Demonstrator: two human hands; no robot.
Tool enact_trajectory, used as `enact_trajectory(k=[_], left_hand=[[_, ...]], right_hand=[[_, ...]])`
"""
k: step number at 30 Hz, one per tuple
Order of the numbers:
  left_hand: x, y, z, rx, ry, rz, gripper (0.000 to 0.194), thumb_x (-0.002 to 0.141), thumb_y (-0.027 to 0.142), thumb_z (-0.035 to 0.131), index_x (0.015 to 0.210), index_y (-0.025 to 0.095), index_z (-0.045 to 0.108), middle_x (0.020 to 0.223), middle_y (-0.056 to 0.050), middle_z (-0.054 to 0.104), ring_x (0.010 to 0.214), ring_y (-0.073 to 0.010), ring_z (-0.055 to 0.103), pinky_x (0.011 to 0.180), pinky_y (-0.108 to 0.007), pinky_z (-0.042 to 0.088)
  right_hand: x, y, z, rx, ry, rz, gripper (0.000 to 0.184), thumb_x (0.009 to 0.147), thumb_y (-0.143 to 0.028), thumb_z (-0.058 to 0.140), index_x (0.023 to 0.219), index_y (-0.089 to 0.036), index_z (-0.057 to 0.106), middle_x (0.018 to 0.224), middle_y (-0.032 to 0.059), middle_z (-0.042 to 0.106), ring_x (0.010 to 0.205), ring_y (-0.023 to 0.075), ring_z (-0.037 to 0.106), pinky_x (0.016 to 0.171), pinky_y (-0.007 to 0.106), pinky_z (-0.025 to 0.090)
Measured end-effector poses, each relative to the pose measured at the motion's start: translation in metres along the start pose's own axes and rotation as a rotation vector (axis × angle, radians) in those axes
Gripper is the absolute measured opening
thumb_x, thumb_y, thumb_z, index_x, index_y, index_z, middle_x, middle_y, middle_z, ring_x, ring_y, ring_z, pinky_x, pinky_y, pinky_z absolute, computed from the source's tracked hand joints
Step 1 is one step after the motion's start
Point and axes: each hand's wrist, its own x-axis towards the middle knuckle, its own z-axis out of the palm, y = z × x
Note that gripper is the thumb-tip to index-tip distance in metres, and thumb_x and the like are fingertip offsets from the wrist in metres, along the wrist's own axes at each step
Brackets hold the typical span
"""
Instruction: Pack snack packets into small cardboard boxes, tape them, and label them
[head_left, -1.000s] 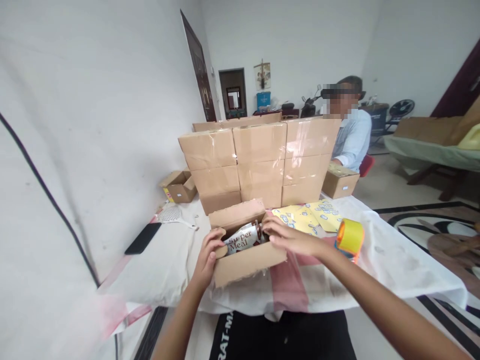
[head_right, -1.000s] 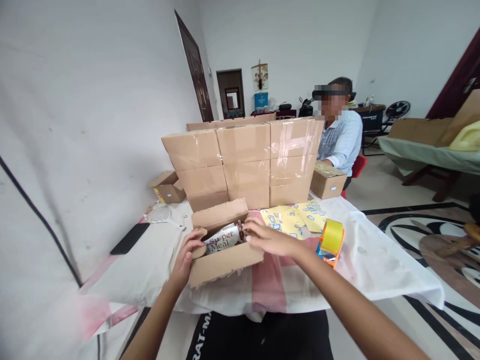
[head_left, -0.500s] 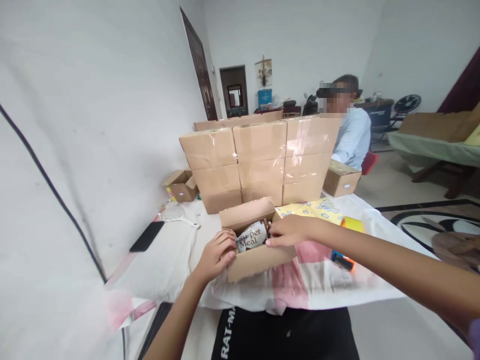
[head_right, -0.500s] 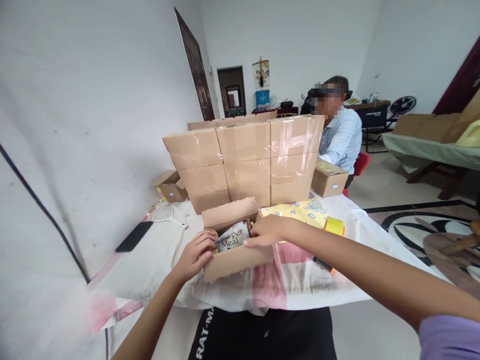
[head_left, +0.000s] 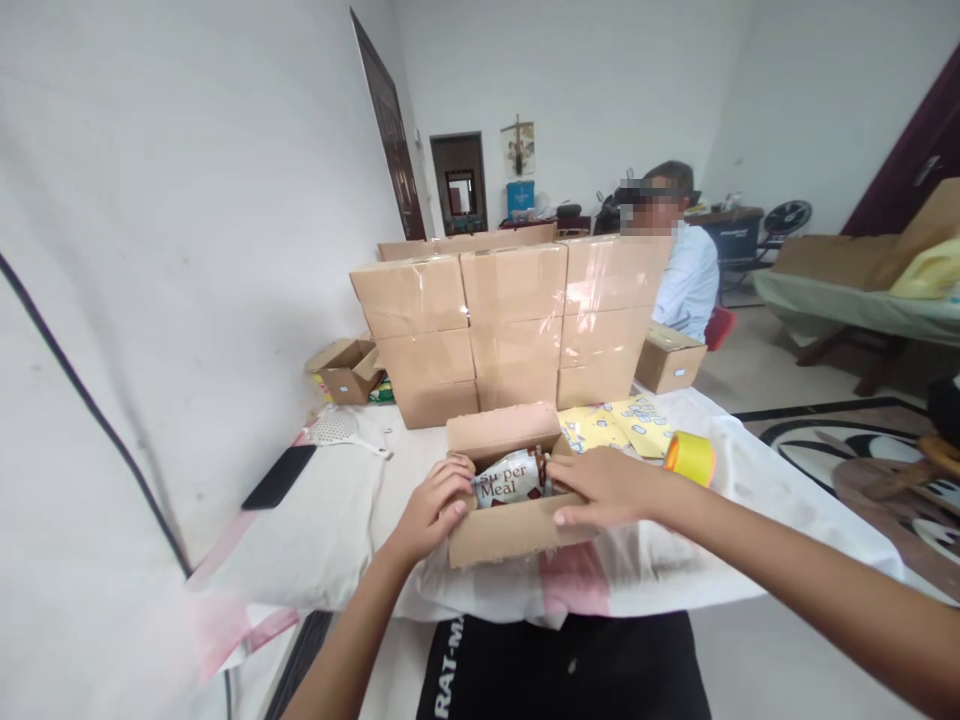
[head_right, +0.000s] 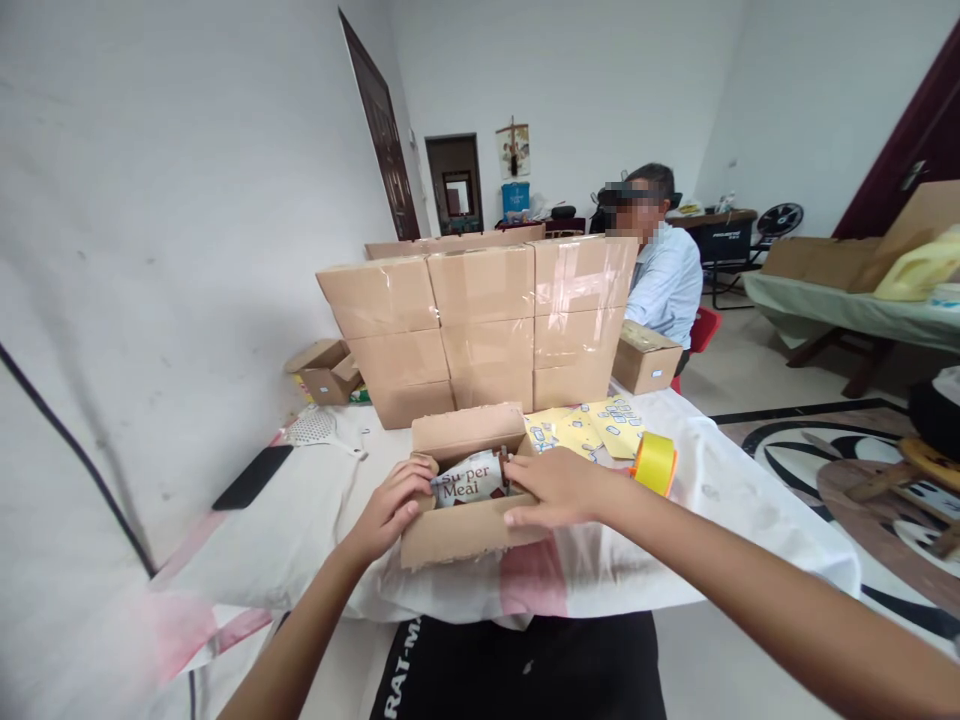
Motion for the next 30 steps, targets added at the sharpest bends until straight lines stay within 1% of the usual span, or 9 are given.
enact_trajectory(k=[4,8,13,16,18,20,22,25,30], left_hand=[[-0.001,0.007,-0.002,0.027,-0.045,-0.011,0.035,0.104,0.051,0.042,0.106,0.022,0.061,0.119,-0.012,0.064,0.124,-0.0287,0.052,0.108,-0.047,0.041],[-0.009,0.006,-0.003,0.042,-0.045,-0.039,0.033,0.103,0.050,0.044,0.107,0.022,0.061,0.120,-0.012,0.065,0.123,-0.0286,0.053,0.108,-0.047,0.041],[-0.015,-0.011,0.010,-0.051,0.120,-0.127,0.043,0.098,0.060,0.049,0.116,0.024,0.065,0.157,-0.014,0.042,0.148,-0.0345,0.036,0.121,-0.054,0.031],[0.000,-0.024,0.028,-0.258,0.427,-0.380,0.063,0.095,0.065,0.052,0.146,0.029,0.047,0.172,-0.012,0.015,0.157,-0.0345,0.025,0.121,-0.053,0.035],[0.016,-0.031,0.036,-0.346,0.502,-0.465,0.072,0.097,0.059,0.052,0.159,0.032,0.026,0.168,-0.014,0.029,0.147,-0.0311,0.044,0.114,-0.051,0.044],[0.029,-0.035,0.035,-0.317,0.429,-0.401,0.067,0.098,0.051,0.053,0.159,0.030,0.031,0.151,-0.014,0.054,0.132,-0.0284,0.060,0.110,-0.050,0.048],[0.034,-0.032,0.025,-0.258,0.344,-0.299,0.045,0.097,0.047,0.055,0.136,0.026,0.063,0.125,-0.011,0.072,0.124,-0.0289,0.064,0.113,-0.051,0.045],[0.026,-0.012,0.002,-0.080,0.145,-0.202,0.031,0.097,0.048,0.057,0.105,0.027,0.079,0.113,-0.008,0.078,0.131,-0.0323,0.060,0.124,-0.060,0.026],[-0.003,0.042,-0.006,0.430,-0.266,-0.088,0.098,0.074,0.076,0.072,0.156,0.030,0.044,0.160,-0.016,0.047,0.148,-0.0433,0.041,0.124,-0.073,0.009]], right_hand=[[0.013,0.008,-0.009,-0.347,-0.095,-0.124,0.059,0.095,-0.073,0.050,0.108,-0.017,0.064,0.099,0.0111,0.069,0.060,0.0195,0.052,0.055,0.032,0.029],[0.009,0.011,-0.017,-0.451,0.030,-0.204,0.061,0.089,-0.073,0.059,0.108,-0.015,0.067,0.114,0.0176,0.069,0.087,0.0335,0.062,0.064,0.039,0.044],[-0.007,0.020,-0.017,0.003,0.206,-0.179,0.064,0.096,-0.064,0.056,0.141,-0.018,0.056,0.159,0.0179,0.045,0.132,0.0375,0.053,0.102,0.051,0.049],[0.001,0.033,0.011,0.339,0.518,0.132,0.071,0.098,-0.062,0.054,0.157,-0.025,0.039,0.166,0.0137,0.034,0.150,0.0346,0.036,0.121,0.054,0.033],[0.012,0.040,0.039,0.587,0.758,0.349,0.067,0.097,-0.065,0.052,0.153,-0.027,0.044,0.160,0.0127,0.043,0.150,0.0341,0.037,0.122,0.056,0.030],[0.022,0.041,0.067,0.804,0.893,0.410,0.060,0.099,-0.068,0.041,0.141,-0.028,0.057,0.147,0.0118,0.056,0.143,0.0336,0.047,0.119,0.055,0.037],[0.026,0.037,0.088,0.864,0.944,0.361,0.062,0.100,-0.070,0.030,0.119,-0.026,0.069,0.131,0.0120,0.065,0.133,0.0335,0.055,0.116,0.054,0.040],[0.017,0.027,0.098,0.710,0.939,0.327,0.062,0.103,-0.064,0.027,0.103,-0.025,0.074,0.136,0.0120,0.061,0.137,0.0337,0.049,0.121,0.056,0.031],[-0.034,0.034,0.085,0.136,1.048,0.602,0.049,0.099,-0.051,0.051,0.139,-0.025,0.060,0.161,0.0150,0.037,0.150,0.0409,0.028,0.121,0.069,0.018]])
